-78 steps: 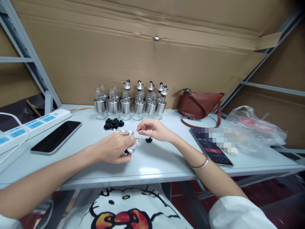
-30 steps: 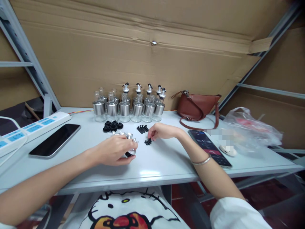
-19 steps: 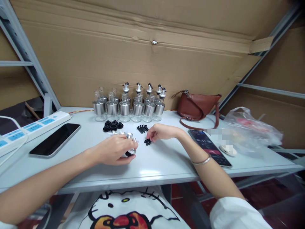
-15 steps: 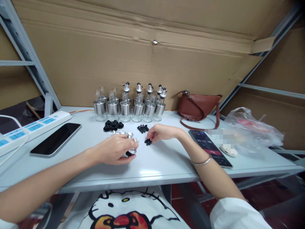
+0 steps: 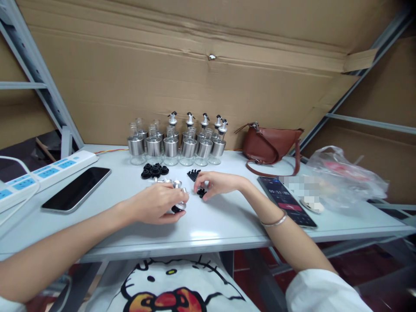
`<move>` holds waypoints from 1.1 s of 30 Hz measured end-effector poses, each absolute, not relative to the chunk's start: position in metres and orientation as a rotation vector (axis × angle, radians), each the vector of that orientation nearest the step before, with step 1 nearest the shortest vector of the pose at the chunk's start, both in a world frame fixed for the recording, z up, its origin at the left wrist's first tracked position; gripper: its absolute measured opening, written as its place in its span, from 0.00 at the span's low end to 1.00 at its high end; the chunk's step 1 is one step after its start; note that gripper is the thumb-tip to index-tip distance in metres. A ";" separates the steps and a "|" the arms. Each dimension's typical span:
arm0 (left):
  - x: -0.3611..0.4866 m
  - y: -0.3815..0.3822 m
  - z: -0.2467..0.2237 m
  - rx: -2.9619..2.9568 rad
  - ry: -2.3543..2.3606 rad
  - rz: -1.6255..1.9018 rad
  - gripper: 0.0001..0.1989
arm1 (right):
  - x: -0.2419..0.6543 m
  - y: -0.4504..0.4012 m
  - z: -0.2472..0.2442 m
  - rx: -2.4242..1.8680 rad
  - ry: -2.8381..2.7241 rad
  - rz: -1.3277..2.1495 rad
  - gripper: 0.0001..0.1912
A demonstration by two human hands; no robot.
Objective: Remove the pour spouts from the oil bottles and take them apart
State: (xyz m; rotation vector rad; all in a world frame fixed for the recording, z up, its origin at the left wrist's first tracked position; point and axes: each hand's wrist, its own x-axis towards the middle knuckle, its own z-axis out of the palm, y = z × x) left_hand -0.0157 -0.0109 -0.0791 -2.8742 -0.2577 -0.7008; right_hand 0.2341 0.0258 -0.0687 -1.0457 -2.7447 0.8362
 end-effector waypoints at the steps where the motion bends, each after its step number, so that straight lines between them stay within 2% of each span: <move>1: -0.015 -0.011 -0.079 -2.873 -0.260 -0.702 0.04 | 0.233 0.026 -0.069 -1.035 -2.743 0.849 0.15; 13: -0.016 -0.012 -0.078 -2.886 -0.276 -0.675 0.04 | 0.233 0.029 -0.073 -1.026 -2.726 0.923 0.10; 18: -0.015 -0.012 -0.078 -2.889 -0.272 -0.673 0.04 | 0.231 0.025 -0.073 -1.051 -2.702 0.888 0.16; 22: -0.015 -0.012 -0.079 -2.890 -0.276 -0.651 0.03 | 0.229 0.024 -0.071 -1.081 -2.703 0.887 0.17; 25: -0.016 -0.012 -0.081 -2.872 -0.314 -0.699 0.06 | 0.225 0.022 -0.068 -1.096 -2.584 0.779 0.20; 29: -0.016 -0.013 -0.084 -2.866 -0.383 -0.785 0.08 | 0.210 0.008 -0.064 -0.911 -2.375 0.672 0.26; 33: -0.015 -0.012 -0.087 -2.948 -0.438 -0.761 0.06 | 0.190 -0.013 -0.067 -0.740 -2.404 0.601 0.20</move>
